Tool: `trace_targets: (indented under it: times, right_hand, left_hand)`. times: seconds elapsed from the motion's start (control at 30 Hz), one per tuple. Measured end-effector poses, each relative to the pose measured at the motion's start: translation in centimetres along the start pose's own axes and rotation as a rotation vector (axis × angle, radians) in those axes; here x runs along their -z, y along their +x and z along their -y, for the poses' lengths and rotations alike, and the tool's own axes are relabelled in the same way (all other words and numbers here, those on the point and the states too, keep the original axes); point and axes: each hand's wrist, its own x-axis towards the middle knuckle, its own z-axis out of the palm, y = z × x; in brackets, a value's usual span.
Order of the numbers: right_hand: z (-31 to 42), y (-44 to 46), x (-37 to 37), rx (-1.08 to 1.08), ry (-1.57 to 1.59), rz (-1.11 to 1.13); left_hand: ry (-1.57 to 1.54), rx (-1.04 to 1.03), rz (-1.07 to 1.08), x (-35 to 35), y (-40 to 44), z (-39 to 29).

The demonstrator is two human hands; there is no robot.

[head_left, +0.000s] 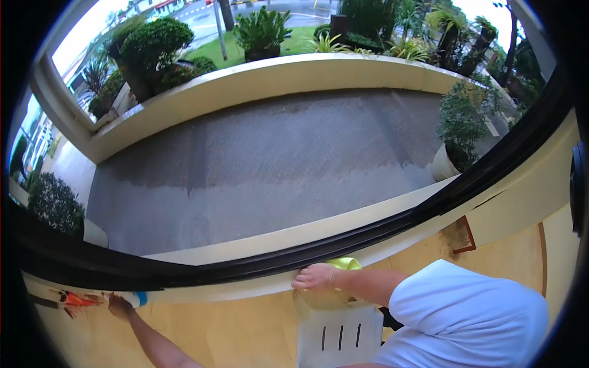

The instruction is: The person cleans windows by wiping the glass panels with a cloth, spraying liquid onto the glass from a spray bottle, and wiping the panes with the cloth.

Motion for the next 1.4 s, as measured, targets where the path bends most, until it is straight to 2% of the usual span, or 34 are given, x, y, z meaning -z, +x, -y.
trace_targets:
  times: [0.03, 0.1, 0.17, 0.23, 0.3, 0.33, 0.4, 0.5, 0.57, 0.6, 0.63, 0.67, 0.7, 0.73, 0.8, 0.87, 0.93, 0.97, 1.03, 1.07, 1.13, 1.2, 1.27, 1.3, 1.37, 1.4]
  right_hand:
    - [0.1, -0.1, 0.4, -0.004, 0.019, 0.006]
    - [0.0, 0.0, 0.0, 0.001, 0.008, 0.007]
    - [0.4, 0.1, -0.3, -0.005, 0.017, -0.006]
    - [0.6, 0.0, -0.1, -0.026, -0.005, 0.046]
    - [0.5, -0.1, 0.0, -0.026, 0.017, 0.006]
    - [0.3, 0.0, -0.1, -0.012, 0.031, -0.014]
    - [0.3, 0.1, 0.0, 0.007, 0.041, -0.067]
    - [1.0, -1.0, 3.7, -0.067, 0.219, 0.071]
    - [3.1, -2.8, 5.8, -0.003, 0.302, 0.007]
    - [4.9, -4.2, 6.1, 0.033, 0.415, -0.018]
    - [7.2, -6.6, 7.7, 0.05, 0.472, 0.028]
    - [10.1, -9.2, 10.1, 0.075, 0.523, 0.088]
    - [13.2, -11.5, 13.0, 0.03, 0.538, 0.161]
    - [15.4, -13.8, 15.6, -0.011, 0.529, 0.241]
    - [19.4, -18.7, 16.3, -0.117, 0.462, 0.211]
    - [21.6, -23.3, 12.8, -0.275, 0.72, -0.217]
    - [22.3, -28.0, 10.5, -0.405, 0.641, -0.275]
    - [23.6, -30.3, 10.4, -0.452, 0.645, -0.333]
    - [26.3, -36.5, 9.9, -0.593, 0.604, -0.404]
    - [27.3, -39.8, 9.2, -0.665, 0.555, -0.404]
    - [30.7, -46.3, 8.1, -0.642, 0.362, -0.593]
    - [33.3, -53.9, 4.6, -0.742, 0.227, -0.73]
    - [35.8, -59.2, 4.0, -0.88, 0.193, -0.771]
    - [37.9, -61.9, 3.7, -0.965, 0.191, -0.781]
    - [41.6, -67.1, 3.7, -1.127, 0.201, -0.805]
    - [43.6, -69.9, 3.6, -1.195, 0.212, -0.821]
  left_hand:
    - [-0.113, 0.02, -0.061, 0.5, -1.4, -0.4]
    - [0.182, 0.075, -0.007, 6.2, -5.7, -5.7]
    - [0.083, 0.112, -0.079, 8.7, -9.3, -4.1]
    - [0.06, -0.101, -0.223, 10.5, -13.1, -0.1]
    - [-0.079, -0.231, -0.061, 16.1, -19.4, -2.0]
    - [-0.173, -0.221, 0.009, 18.3, -22.5, -3.0]
    - [-0.434, -0.089, 0.172, 21.7, -29.5, -6.9]
    - [-0.83, 0.122, 0.384, 25.9, -40.9, -14.1]
    - [-1.031, 0.188, 0.424, 28.4, -48.6, -18.1]
    - [-0.916, 0.155, 0.302, 29.9, -52.7, -21.9]
    - [-0.841, 0.134, 0.383, 32.3, -55.8, -24.5]
    - [-0.756, 0.013, 0.439, 32.4, -58.5, -24.0]
    - [-0.492, 0.127, 0.569, 31.7, -62.1, -22.1]
    - [-0.463, 0.082, 0.592, 34.8, -63.9, -25.9]
    - [-0.574, -0.02, 0.678, 35.2, -69.7, -27.9]
    - [-0.573, -0.125, 0.817, 37.8, -72.4, -30.7]
    - [-0.807, -0.307, 0.909, 40.2, -73.9, -31.0]
    - [-0.821, -0.285, 0.86, 41.1, -75.2, -30.5]
    - [-0.827, -0.632, 0.815, 43.0, -77.7, -28.2]
    - [-0.838, -0.63, 0.782, 43.2, -79.0, -25.7]
    - [-0.463, -0.758, 0.829, 41.2, -81.5, -19.0]
    - [-0.226, -0.648, 1.036, 38.9, -83.7, -11.6]
    - [0.207, -0.543, 1.26, 44.5, -83.7, -9.0]
    - [0.204, -0.551, 1.246, 45.9, -83.8, -8.9]
    - [0.352, -0.441, 1.426, 47.8, -84.1, -9.4]
    - [0.344, -0.458, 1.423, 47.3, -84.5, -9.2]
